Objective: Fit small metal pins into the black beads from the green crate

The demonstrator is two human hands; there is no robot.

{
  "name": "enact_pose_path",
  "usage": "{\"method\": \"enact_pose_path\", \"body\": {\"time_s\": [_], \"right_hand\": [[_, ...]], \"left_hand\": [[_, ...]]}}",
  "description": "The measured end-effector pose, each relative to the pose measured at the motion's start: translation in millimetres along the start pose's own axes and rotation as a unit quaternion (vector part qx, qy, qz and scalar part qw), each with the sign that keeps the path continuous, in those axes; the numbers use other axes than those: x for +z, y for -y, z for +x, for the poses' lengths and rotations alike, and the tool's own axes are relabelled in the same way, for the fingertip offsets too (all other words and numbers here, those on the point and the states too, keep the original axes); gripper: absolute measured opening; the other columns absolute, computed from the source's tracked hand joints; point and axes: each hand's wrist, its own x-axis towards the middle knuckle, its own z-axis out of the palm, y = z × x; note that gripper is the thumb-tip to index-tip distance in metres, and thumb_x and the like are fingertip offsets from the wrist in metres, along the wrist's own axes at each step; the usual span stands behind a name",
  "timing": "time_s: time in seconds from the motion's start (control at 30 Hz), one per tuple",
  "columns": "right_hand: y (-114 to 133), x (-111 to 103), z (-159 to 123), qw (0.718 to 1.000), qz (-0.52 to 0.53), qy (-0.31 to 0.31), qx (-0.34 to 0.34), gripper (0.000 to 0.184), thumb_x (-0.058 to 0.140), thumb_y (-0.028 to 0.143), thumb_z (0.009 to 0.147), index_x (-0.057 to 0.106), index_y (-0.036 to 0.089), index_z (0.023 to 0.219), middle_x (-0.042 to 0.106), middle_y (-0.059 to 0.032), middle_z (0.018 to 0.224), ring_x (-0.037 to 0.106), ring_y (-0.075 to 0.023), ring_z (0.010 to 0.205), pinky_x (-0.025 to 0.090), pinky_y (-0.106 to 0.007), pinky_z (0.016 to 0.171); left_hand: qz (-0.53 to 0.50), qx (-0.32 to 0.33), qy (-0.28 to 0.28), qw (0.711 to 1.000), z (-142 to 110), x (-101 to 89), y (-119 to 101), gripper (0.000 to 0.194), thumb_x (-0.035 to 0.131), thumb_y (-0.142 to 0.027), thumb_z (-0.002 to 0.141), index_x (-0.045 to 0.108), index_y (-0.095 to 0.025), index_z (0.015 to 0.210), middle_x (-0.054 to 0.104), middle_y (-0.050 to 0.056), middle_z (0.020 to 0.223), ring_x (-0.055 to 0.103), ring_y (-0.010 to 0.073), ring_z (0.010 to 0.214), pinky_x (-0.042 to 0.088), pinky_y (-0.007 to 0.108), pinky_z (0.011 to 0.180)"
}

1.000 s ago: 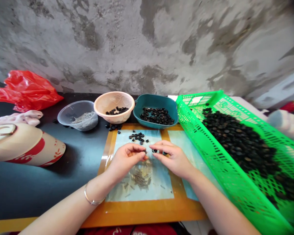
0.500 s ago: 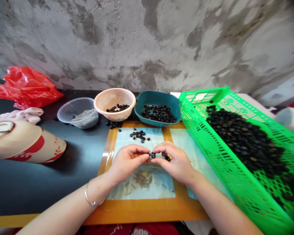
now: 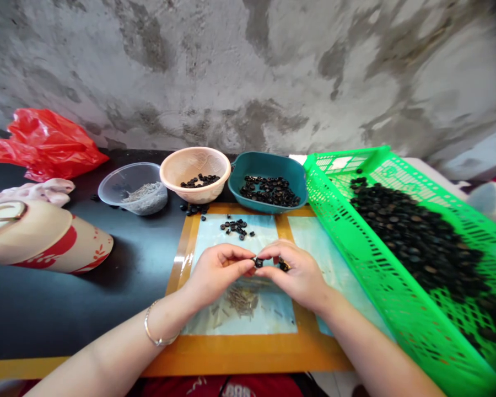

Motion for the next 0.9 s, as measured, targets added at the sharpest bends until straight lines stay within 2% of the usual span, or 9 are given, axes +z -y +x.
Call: {"method": "enact_pose_path", "body": {"time_s": [0.1, 0.3, 0.53, 0.67, 0.77, 0.9], "right_hand": [[0, 2, 0, 1.000, 0.000, 0.009, 0.018, 0.013, 0.073, 0.033, 0.081, 0.069, 0.023, 0.089, 0.069, -0.0019, 0.077, 0.063, -0.0191, 0.073, 0.050, -0.034, 0.072], [2, 13, -3, 0.994, 0.040, 0.001, 0.106, 0.014, 0.074, 0.031, 0.078, 0.069, 0.024, 0.089, 0.068, 0.0005, 0.072, 0.064, -0.0165, 0.065, 0.053, -0.029, 0.065], [-1, 14, -6, 0.978, 0.133, 0.030, 0.159, 0.020, 0.066, 0.025, 0.082, 0.070, 0.023, 0.102, 0.074, -0.0029, 0.088, 0.069, -0.0189, 0.079, 0.055, -0.032, 0.074], [-3, 14, -5, 0.972, 0.146, 0.035, 0.179, 0.019, 0.069, 0.027, 0.079, 0.071, 0.022, 0.097, 0.072, -0.0025, 0.080, 0.067, -0.0184, 0.072, 0.054, -0.030, 0.066], [-2, 12, -4, 0.978, 0.116, 0.051, 0.164, 0.025, 0.070, 0.027, 0.078, 0.070, 0.022, 0.102, 0.071, -0.0016, 0.080, 0.066, -0.0176, 0.070, 0.053, -0.029, 0.065], [-1, 7, -2, 0.993, 0.005, 0.097, 0.069, 0.019, 0.065, 0.025, 0.086, 0.071, 0.025, 0.104, 0.071, -0.0021, 0.085, 0.065, -0.0182, 0.078, 0.050, -0.030, 0.072]], "left_hand": [[0.005, -0.004, 0.004, 1.000, 1, -0.5, -1, 0.016, 0.077, -0.027, 0.067, 0.073, -0.016, 0.078, 0.073, 0.002, 0.066, 0.067, 0.0164, 0.062, 0.056, 0.028, 0.064], [-0.001, -0.027, 0.023, 0.999, 3, -3.2, 2, 0.021, 0.077, -0.034, 0.069, 0.071, -0.014, 0.073, 0.071, 0.003, 0.063, 0.064, 0.0149, 0.059, 0.053, 0.027, 0.062], [-0.061, -0.069, 0.039, 0.995, 5, -5.4, 3, 0.033, 0.077, -0.044, 0.070, 0.066, -0.013, 0.070, 0.070, 0.004, 0.058, 0.063, 0.0123, 0.054, 0.051, 0.023, 0.058], [-0.091, -0.104, 0.063, 0.988, 4, -4.4, 3, 0.038, 0.079, -0.048, 0.066, 0.065, -0.012, 0.069, 0.070, 0.004, 0.058, 0.064, 0.0125, 0.053, 0.051, 0.023, 0.057], [-0.094, -0.121, 0.078, 0.985, 3, -4.0, 4, 0.039, 0.079, -0.049, 0.067, 0.065, -0.012, 0.069, 0.070, 0.005, 0.057, 0.065, 0.0123, 0.052, 0.052, 0.022, 0.056], [-0.074, -0.128, 0.081, 0.986, 4, -4.0, 4, 0.042, 0.079, -0.051, 0.065, 0.064, -0.012, 0.066, 0.069, 0.005, 0.054, 0.064, 0.0121, 0.049, 0.051, 0.021, 0.052]]}}
